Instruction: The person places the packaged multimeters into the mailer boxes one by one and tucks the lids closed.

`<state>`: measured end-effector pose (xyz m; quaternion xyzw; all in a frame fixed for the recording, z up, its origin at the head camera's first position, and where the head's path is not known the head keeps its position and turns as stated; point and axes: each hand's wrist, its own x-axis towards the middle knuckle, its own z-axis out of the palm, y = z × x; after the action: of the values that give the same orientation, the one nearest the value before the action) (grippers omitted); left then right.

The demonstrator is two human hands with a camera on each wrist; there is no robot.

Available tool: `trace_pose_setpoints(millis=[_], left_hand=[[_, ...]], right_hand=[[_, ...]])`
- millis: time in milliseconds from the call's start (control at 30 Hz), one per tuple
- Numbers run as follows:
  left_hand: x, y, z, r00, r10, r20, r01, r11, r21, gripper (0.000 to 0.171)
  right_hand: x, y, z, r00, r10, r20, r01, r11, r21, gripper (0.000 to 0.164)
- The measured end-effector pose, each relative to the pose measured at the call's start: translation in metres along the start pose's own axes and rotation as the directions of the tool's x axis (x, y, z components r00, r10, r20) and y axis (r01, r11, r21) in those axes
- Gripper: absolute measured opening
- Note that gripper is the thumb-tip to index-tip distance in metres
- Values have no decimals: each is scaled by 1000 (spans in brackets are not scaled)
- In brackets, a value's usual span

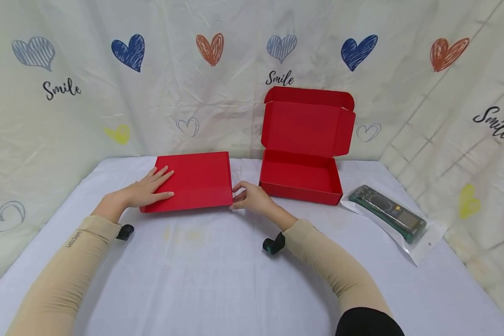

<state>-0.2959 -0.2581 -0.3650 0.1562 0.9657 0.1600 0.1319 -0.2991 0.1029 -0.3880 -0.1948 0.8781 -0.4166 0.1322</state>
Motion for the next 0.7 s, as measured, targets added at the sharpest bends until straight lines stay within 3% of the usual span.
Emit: trace_pose_setpoints(millis=[467, 700], left_hand=[[0, 1, 0, 1000, 5, -3, -5, 1000, -5, 91], [-2, -4, 0, 1000, 24, -16, -25, 999, -40, 95]], right_hand=[[3, -8, -7, 999, -26, -21, 25, 998, -62, 53], [9, -11, -3, 998, -55, 40, 60, 986, -157, 74]])
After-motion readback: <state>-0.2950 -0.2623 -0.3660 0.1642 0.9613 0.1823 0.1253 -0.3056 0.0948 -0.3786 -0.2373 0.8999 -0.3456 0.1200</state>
